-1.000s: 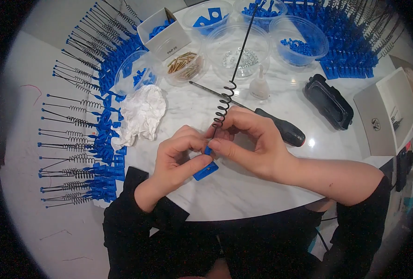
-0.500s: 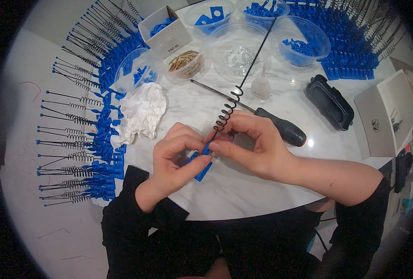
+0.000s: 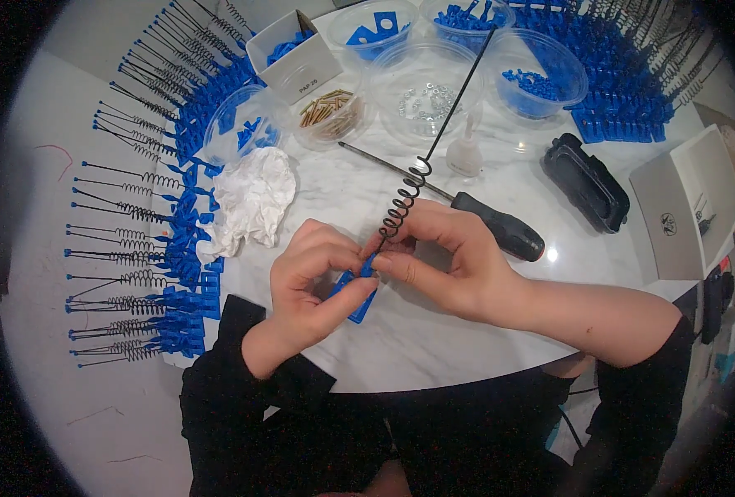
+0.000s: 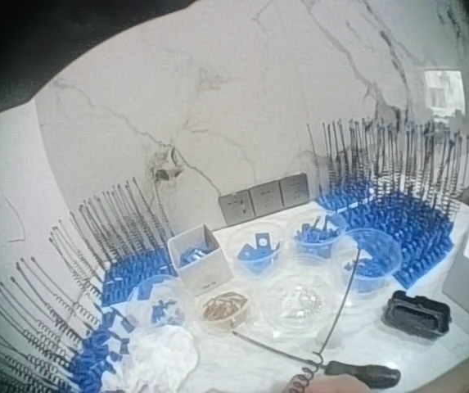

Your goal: The person assembles small blue plastic parts with metal springs and wires at a table, using a screwdriver and tweezers.

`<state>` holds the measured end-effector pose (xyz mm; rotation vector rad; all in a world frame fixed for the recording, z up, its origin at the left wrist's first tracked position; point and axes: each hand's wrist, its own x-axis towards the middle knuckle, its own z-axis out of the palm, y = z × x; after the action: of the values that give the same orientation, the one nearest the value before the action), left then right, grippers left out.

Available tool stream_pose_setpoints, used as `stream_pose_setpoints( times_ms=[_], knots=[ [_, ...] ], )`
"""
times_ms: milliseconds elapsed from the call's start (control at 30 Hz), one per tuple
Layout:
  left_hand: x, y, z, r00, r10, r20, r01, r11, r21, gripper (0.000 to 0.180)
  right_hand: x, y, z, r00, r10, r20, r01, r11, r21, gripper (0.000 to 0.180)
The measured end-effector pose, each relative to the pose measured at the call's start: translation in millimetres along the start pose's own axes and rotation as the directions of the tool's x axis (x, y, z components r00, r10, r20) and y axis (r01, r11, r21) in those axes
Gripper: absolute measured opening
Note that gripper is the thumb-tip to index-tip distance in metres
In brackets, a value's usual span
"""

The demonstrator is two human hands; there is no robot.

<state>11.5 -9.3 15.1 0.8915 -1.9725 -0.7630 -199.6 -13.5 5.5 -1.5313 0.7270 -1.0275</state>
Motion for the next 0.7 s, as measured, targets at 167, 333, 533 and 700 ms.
stream_pose_setpoints(
  times_ms=[167,333,533,700],
  knots=[
    [0.0,-0.8,0.4,1.0,0.0,0.007,0.0,1.0,-0.004,0.013,1.9,-3.0,-1.6,0.999,-0.033,0.02,0.034,0.998,-0.047,0.012],
    [-0.9,-0.9,0.1,1.0,-0.014,0.012,0.014,1.0,-0.012,0.013,2.2,-5.8,-1.9,0.999,-0.031,0.033,0.033,0.998,-0.061,0.011],
    [-0.1,-1.5,-0.2,0.999,-0.026,0.03,0.027,0.999,-0.023,0.013,1.1,-0.6,-1.7,0.999,-0.033,0.028,0.036,0.996,-0.082,0.01],
    [-0.2,-1.0,-1.0,0.998,-0.04,0.042,0.041,0.998,-0.038,0.012,1.9,-2.1,-0.7,0.999,-0.049,0.012,0.05,0.996,-0.067,0.01]
  ],
)
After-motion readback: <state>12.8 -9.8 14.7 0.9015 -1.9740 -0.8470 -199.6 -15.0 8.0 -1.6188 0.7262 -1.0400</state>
